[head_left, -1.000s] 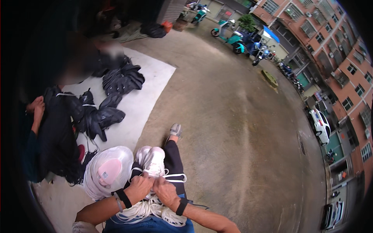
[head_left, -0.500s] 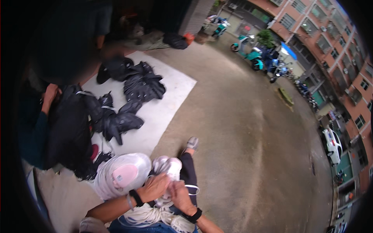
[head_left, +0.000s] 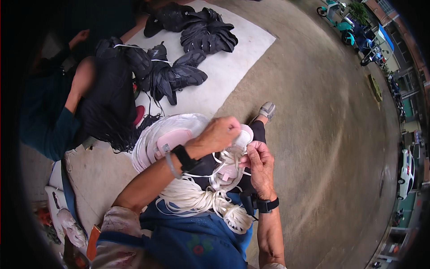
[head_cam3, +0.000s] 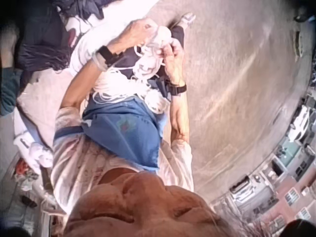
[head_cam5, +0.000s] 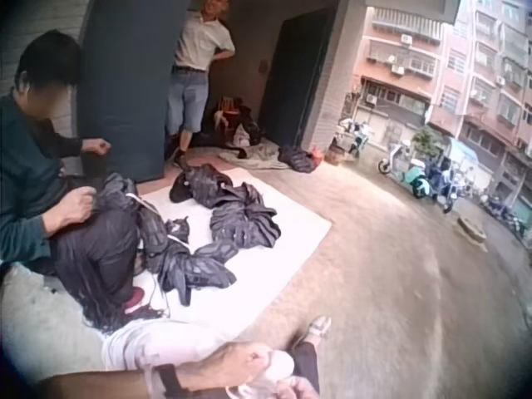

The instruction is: The recorder is threading white laces through the eyelets of pink and white sneakers.

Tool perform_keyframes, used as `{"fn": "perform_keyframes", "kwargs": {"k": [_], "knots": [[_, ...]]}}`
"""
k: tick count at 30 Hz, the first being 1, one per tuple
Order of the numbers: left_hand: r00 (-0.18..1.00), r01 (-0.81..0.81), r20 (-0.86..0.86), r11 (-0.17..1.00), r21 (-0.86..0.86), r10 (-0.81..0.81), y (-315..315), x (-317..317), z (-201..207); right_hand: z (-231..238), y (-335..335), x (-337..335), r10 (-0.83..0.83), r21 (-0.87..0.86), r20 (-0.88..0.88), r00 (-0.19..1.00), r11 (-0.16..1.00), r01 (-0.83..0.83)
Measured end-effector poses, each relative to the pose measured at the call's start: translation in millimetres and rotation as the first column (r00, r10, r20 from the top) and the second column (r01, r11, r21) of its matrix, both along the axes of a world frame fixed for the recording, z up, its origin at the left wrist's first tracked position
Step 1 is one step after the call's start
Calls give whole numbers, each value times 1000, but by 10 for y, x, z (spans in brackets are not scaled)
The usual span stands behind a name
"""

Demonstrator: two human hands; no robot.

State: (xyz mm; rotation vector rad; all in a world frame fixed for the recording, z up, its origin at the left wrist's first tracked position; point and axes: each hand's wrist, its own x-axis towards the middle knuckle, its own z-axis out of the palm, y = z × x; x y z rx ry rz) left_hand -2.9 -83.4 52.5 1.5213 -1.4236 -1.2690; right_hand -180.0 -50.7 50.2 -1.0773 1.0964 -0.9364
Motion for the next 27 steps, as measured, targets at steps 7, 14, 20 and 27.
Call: {"fn": "perform_keyframes", "kwargs": {"k": [7, 14, 20, 27], "knots": [[920, 177, 375, 972, -153, -109, 514, 170, -426, -101, 219, -69, 46, -14, -89, 995, 999, -48], [858, 310, 437, 950, -23, -269, 604, 87, -524, -244, 317, -441, -128, -182, -474, 871, 982, 45], [887, 254, 339, 945, 203, -312, 421, 66, -479, -327, 247, -315, -38, -277, -700, 713, 935, -223], [918, 314, 200, 936, 161, -343, 448, 142, -820, -527, 184, -424, -91, -413, -713, 696, 856, -310]]}}
